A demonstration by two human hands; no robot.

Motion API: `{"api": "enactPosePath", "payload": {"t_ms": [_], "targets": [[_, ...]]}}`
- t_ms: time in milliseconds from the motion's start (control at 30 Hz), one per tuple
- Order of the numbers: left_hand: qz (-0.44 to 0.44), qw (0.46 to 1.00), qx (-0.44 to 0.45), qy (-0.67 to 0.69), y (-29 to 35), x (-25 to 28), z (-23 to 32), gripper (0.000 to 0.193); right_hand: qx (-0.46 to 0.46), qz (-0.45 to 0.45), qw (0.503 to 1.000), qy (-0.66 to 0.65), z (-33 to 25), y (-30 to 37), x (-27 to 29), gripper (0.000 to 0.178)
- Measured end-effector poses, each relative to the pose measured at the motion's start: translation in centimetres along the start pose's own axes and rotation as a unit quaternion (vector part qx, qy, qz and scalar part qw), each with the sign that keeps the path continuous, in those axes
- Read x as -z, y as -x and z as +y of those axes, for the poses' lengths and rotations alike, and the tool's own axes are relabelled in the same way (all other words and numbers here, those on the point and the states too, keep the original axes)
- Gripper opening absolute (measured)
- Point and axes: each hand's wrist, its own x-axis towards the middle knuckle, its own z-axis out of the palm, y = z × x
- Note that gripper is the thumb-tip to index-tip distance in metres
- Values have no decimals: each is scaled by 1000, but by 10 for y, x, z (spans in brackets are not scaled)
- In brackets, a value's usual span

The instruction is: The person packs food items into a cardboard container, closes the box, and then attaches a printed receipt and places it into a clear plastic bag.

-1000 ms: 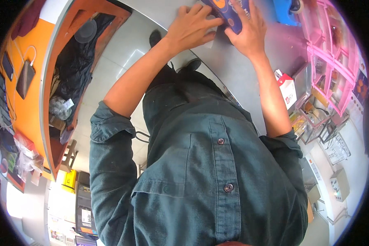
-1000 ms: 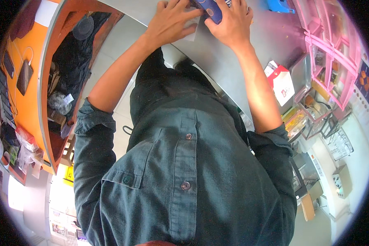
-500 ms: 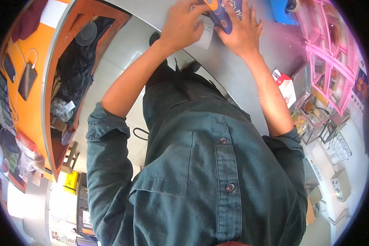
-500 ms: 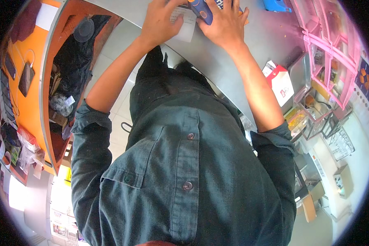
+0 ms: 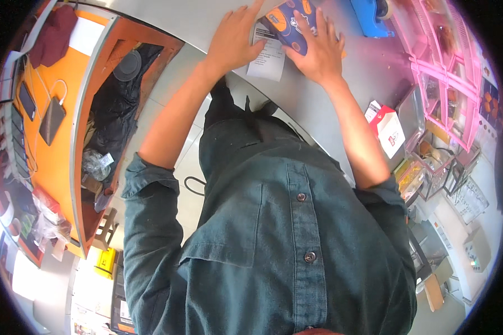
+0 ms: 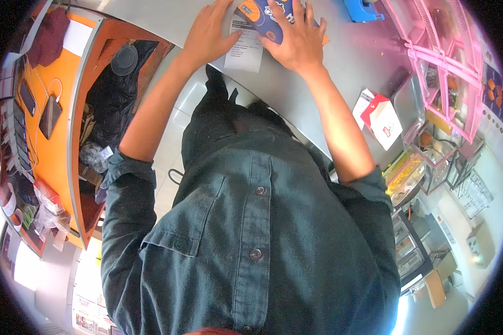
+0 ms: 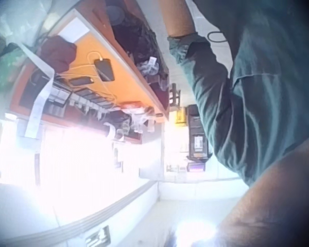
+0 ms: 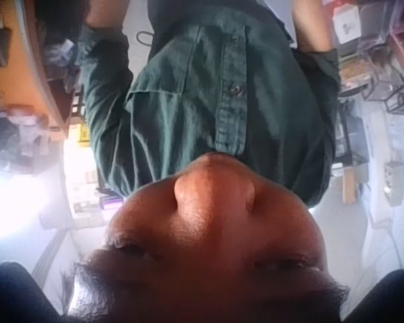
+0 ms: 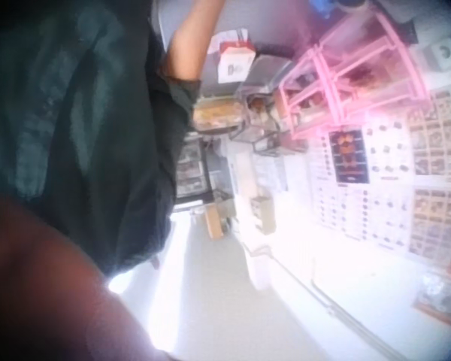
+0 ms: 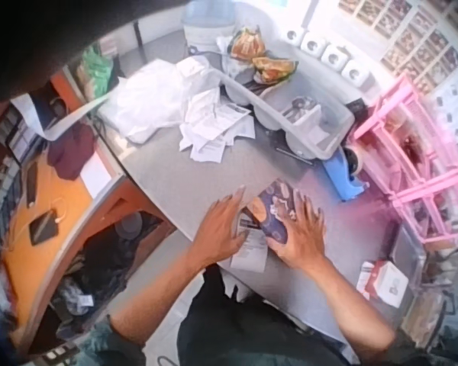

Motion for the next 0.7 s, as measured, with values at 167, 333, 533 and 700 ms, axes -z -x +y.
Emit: {"api": "enactPosePath", "payload": {"t_ms": [167,333,533,700], "targets": [[-18,998,-29,-57,21,-11,-10,87,25,15,1000,1,12,2,-22,93],[-46,998,-15,-49,19,-2,-6,88,-5,-8,1000,-29,11,-5,-21,93],[-31,999,-14,29,2,7,-12,79,-9,-50,999,-1,12,-26,-6,93],[47,983,-67,164,-23,23,60,61,-186,173,813,-524,-11,6,43,78]]}}
